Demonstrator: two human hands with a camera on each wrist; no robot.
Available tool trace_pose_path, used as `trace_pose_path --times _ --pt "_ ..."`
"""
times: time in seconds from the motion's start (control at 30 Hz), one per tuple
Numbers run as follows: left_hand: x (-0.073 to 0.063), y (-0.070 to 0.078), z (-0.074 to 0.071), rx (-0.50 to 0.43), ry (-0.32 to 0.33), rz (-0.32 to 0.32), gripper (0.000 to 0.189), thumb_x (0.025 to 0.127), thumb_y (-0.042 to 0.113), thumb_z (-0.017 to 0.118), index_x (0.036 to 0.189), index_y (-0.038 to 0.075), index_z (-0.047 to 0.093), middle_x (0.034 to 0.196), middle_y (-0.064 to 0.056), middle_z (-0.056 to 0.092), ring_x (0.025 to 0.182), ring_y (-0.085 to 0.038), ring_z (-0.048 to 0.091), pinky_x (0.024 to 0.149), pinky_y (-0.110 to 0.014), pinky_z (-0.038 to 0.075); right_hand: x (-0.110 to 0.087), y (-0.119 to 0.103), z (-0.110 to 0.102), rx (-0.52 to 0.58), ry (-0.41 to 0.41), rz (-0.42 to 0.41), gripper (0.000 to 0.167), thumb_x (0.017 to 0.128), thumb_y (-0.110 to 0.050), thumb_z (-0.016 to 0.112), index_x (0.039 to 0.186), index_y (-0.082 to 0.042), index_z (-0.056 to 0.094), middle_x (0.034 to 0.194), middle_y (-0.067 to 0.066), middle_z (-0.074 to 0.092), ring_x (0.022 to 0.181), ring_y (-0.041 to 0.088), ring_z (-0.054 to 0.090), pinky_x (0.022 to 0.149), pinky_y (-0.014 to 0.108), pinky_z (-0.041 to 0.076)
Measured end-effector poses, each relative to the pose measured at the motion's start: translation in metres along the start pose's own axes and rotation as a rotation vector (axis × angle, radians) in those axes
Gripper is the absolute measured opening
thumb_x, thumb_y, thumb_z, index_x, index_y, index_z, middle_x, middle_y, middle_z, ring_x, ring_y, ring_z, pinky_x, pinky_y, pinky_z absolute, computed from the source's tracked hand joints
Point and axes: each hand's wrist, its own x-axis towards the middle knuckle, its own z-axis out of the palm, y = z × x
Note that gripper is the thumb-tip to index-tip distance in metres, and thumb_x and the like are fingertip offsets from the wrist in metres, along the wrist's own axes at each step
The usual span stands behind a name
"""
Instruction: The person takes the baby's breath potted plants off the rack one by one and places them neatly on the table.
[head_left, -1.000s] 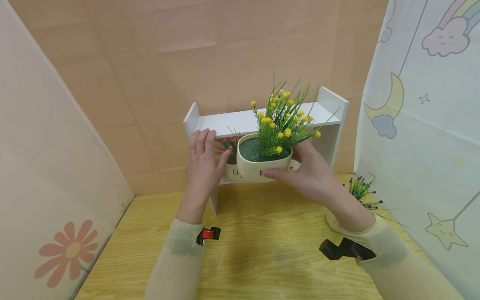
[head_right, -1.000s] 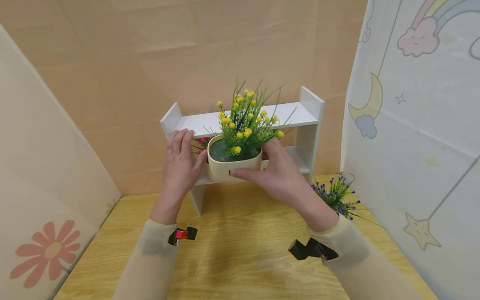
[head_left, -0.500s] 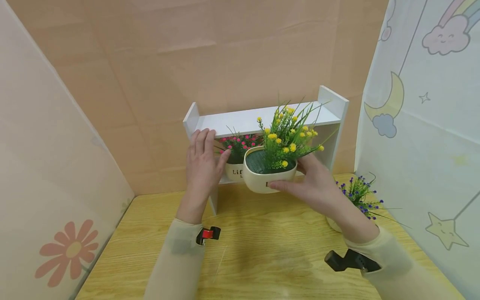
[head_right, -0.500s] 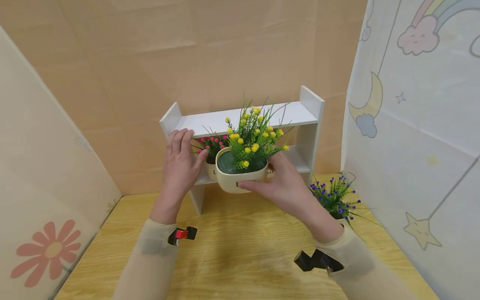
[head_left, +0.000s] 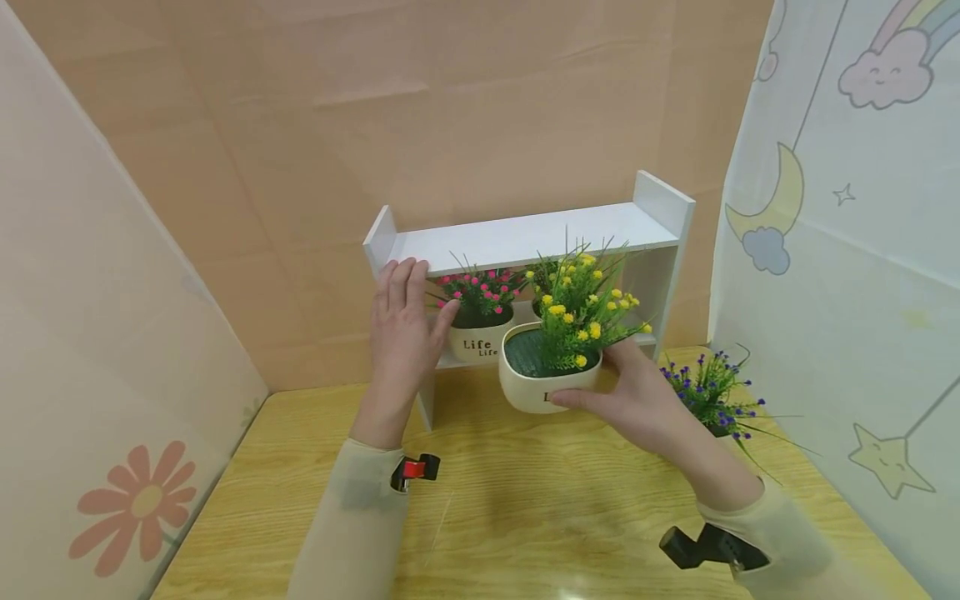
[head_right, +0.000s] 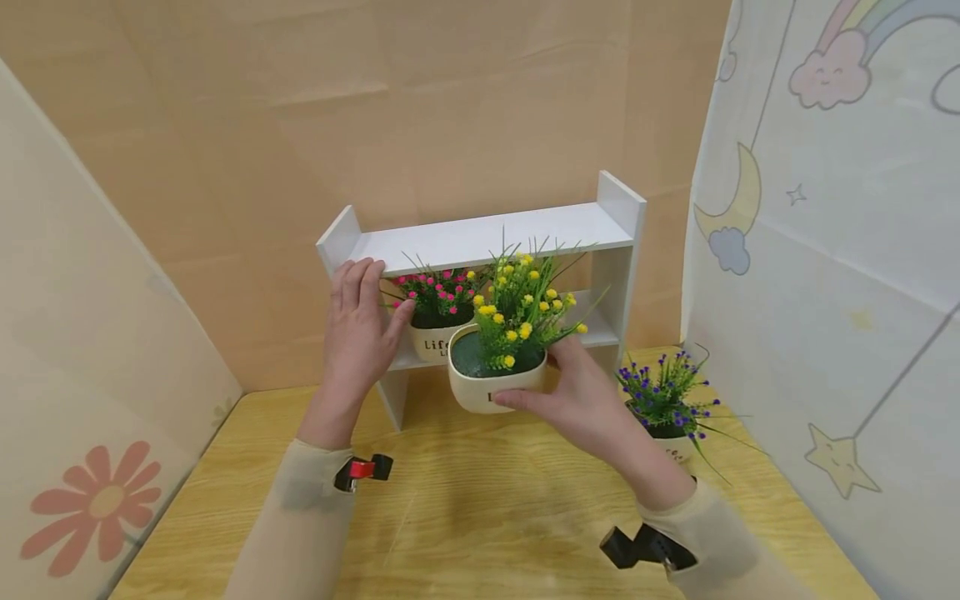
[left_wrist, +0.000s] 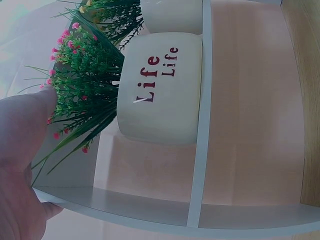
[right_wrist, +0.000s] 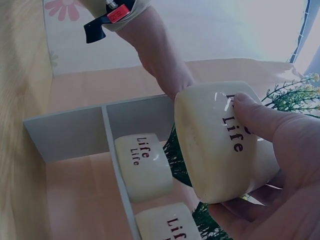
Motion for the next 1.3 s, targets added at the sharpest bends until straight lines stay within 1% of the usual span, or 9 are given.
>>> trace_pose_path --times 0.2,0.3,0.43,0.57,0.63,0.83,1.0,1.17,1.3 --pt "0.000 -0.001 0.001 -0.010 0.002 -0.006 0.071 0.110 0.040 0.070 0.163 0.005 0.039 0.169 -0.015 0.035 0.165 -0.036 0.019 0.135 -0.050 0.020 -0.004 0.015 0.003 0.023 -0.001 -0.045 0.092 0.087 -0.038 0.097 0.164 -0.026 0.049 0.157 0.002 0.060 0.149 0.030 0.051 0.125 0.064 0.033" --pt "0.001 -0.001 0.001 -0.010 -0.001 -0.007 0.071 0.110 0.041 0.070 0.163 0.006 0.038 0.169 -0.014 0.035 0.165 -0.035 0.018 0.134 -0.051 0.022 -0.005 0.022 0.004 0.030 -0.002 -0.062 0.091 0.087 -0.036 0.098 0.164 -0.025 0.050 0.157 0.003 0.060 0.149 0.030 0.051 0.126 0.064 0.033" --pt "0.001 0.000 0.000 -0.010 -0.002 -0.008 0.071 0.110 0.041 0.070 0.163 0.005 0.038 0.168 -0.014 0.035 0.165 -0.036 0.018 0.134 -0.051 0.021 -0.008 0.031 0.006 0.029 -0.005 -0.083 0.090 0.087 -0.033 0.098 0.163 -0.022 0.051 0.155 0.004 0.062 0.148 0.032 0.053 0.125 0.065 0.035" --pt "0.000 0.001 -0.001 -0.011 -0.015 -0.018 0.071 0.110 0.040 0.070 0.164 0.006 0.037 0.169 -0.014 0.034 0.165 -0.035 0.017 0.135 -0.050 0.019 -0.011 0.041 0.009 0.049 -0.007 -0.094 0.092 0.087 -0.027 0.098 0.164 -0.022 0.049 0.156 0.005 0.061 0.146 0.033 0.055 0.122 0.065 0.040" --pt "0.000 0.001 -0.001 -0.012 -0.022 -0.022 0.072 0.111 0.041 0.069 0.164 0.006 0.037 0.169 -0.013 0.034 0.165 -0.035 0.017 0.135 -0.050 0.019 -0.013 0.045 0.010 0.058 -0.012 -0.086 0.093 0.087 -0.025 0.098 0.165 -0.022 0.048 0.156 0.006 0.060 0.145 0.035 0.055 0.120 0.066 0.042" --pt "0.001 0.001 0.000 -0.009 -0.024 -0.026 0.072 0.111 0.041 0.068 0.165 0.006 0.036 0.169 -0.014 0.033 0.165 -0.035 0.016 0.135 -0.050 0.019 -0.019 0.057 0.012 0.035 -0.036 -0.029 0.089 0.090 -0.031 0.095 0.165 -0.022 0.048 0.154 0.006 0.062 0.146 0.039 0.055 0.118 0.070 0.043" --pt "0.001 0.001 0.001 -0.003 -0.022 -0.022 0.072 0.111 0.042 0.068 0.165 0.006 0.036 0.169 -0.014 0.033 0.165 -0.035 0.017 0.135 -0.049 0.018 -0.023 0.066 0.013 0.042 -0.048 -0.028 0.088 0.091 -0.030 0.095 0.165 -0.022 0.047 0.155 0.006 0.060 0.144 0.039 0.056 0.116 0.071 0.043" --pt "0.002 0.001 0.000 -0.006 -0.022 -0.017 0.072 0.111 0.042 0.068 0.164 0.005 0.037 0.169 -0.014 0.033 0.164 -0.036 0.017 0.135 -0.049 0.018 -0.026 0.078 0.014 0.033 -0.049 -0.021 0.089 0.091 -0.031 0.095 0.165 -0.019 0.046 0.154 0.009 0.061 0.142 0.040 0.058 0.117 0.072 0.043" --pt "0.002 0.000 0.001 -0.004 -0.020 -0.009 0.072 0.111 0.042 0.068 0.164 0.005 0.037 0.168 -0.015 0.033 0.164 -0.037 0.017 0.136 -0.048 0.017 -0.028 0.088 0.016 0.021 -0.049 0.011 0.088 0.090 -0.033 0.095 0.162 -0.014 0.048 0.151 0.010 0.064 0.144 0.042 0.057 0.118 0.072 0.041"
